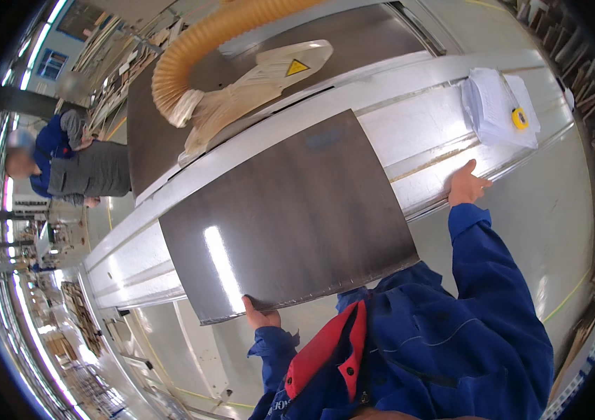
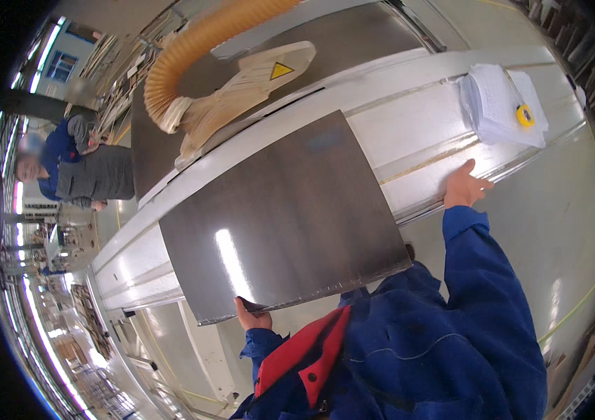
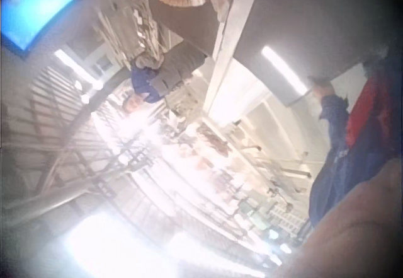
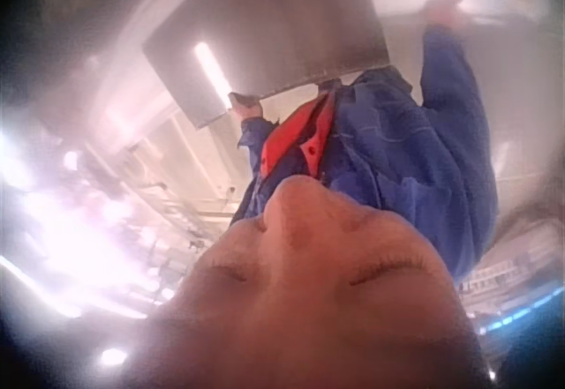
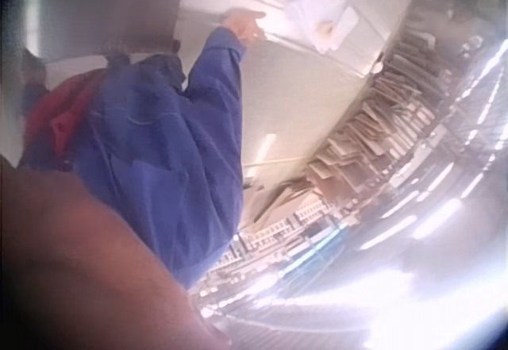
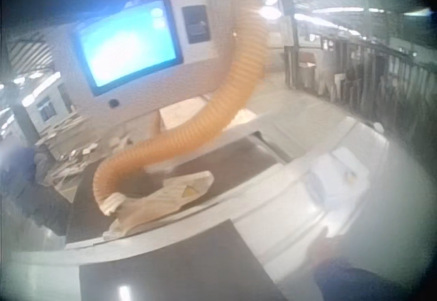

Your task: The person measures a dark rectangular panel with a tape measure, consults a paper document, and positions the panel on a table saw. They adjust the saw's fence and guide, then feed the panel through the saw to cut it. The person repeats the process with another panel, measuring and cutting it to size.

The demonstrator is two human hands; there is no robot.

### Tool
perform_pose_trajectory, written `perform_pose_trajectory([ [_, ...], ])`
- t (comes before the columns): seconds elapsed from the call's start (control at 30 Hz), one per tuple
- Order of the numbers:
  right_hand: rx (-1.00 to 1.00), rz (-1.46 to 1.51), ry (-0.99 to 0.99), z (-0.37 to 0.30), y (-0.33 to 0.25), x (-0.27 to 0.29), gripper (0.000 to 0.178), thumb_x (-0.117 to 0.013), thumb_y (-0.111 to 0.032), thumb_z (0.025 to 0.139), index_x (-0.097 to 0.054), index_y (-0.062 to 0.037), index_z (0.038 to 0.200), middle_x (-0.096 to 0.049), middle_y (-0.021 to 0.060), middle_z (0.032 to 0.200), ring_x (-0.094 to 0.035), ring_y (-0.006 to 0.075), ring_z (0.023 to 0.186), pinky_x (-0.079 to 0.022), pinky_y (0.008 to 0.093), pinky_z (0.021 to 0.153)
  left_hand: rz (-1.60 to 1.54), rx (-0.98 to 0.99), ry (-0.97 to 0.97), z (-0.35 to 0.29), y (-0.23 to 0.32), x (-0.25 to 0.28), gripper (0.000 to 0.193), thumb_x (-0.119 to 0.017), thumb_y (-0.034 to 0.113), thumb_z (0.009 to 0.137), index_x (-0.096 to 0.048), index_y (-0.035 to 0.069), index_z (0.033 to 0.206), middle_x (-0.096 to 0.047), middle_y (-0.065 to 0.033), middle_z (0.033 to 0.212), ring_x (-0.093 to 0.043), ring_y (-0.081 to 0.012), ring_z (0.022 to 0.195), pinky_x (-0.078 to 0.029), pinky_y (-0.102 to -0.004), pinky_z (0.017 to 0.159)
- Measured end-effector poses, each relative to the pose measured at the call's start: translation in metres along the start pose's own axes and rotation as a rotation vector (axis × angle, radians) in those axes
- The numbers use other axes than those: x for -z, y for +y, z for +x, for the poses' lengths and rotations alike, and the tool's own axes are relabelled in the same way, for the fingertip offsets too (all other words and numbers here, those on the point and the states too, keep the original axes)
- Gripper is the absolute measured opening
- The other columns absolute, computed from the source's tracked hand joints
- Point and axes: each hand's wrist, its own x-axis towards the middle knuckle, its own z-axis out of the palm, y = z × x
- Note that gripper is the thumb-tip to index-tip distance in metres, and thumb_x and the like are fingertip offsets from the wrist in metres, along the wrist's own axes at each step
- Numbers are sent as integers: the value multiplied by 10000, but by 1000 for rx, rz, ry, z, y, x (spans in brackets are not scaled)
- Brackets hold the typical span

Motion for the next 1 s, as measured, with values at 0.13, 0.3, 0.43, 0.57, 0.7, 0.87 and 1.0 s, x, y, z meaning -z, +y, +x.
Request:
perform_pose_trajectory([
  [0.13,20,-21,30,10,4,-5,1087,-463,-624,1025,56,140,1598,-259,517,1528,-472,579,1362,-395,503,1180,102,-79,196,27,24,32,535,-777,336,943,-622,51,1369,-628,-102,1382,-602,-299,1262,-485,-475,1103],
  [0.3,45,8,38,24,13,-13,1094,-475,-619,1021,53,148,1594,-255,521,1525,-469,593,1357,-391,512,1180,1347,-884,675,61,84,47,800,-803,455,894,-508,72,1531,-415,-185,1618,-415,-394,1465,-352,-518,1205],
  [0.43,44,-32,54,32,10,-16,1116,-488,-640,1010,50,141,1598,-276,512,1518,-478,586,1355,-415,534,1158,1952,-759,509,76,123,34,850,-743,597,896,-462,200,1593,-310,-254,1675,-278,-425,1548,-243,-517,1263],
  [0.57,3,-86,53,36,9,-20,1146,-512,-656,995,54,138,1596,-290,501,1516,-519,563,1329,-466,558,1102,1857,-680,386,84,131,34,864,-747,650,855,-496,247,1576,-361,-255,1641,-327,-424,1522,-278,-476,1252],
  [0.7,17,2,-1,39,21,-20,1180,-543,-661,980,77,135,1592,-297,489,1514,-567,545,1275,-509,551,1048,1886,-798,402,80,134,40,923,-745,710,811,-514,229,1565,-421,-283,1584,-384,-421,1486,-315,-480,1235],
  [0.87,46,-25,53,70,32,-40,1278,-607,-697,931,104,135,1589,-322,456,1513,-618,500,1219,-539,530,1000,1877,-730,342,61,135,22,953,-766,718,787,-512,231,1566,-408,-276,1591,-385,-426,1478,-323,-487,1228],
  [1.0,119,-2,-99,123,50,-54,1187,-638,-671,930,-72,154,1567,-401,416,1501,-575,484,1287,-499,503,1054,1936,-694,283,36,140,11,1064,-803,759,704,-486,248,1581,-364,-262,1613,-361,-436,1483,-326,-506,1218],
])
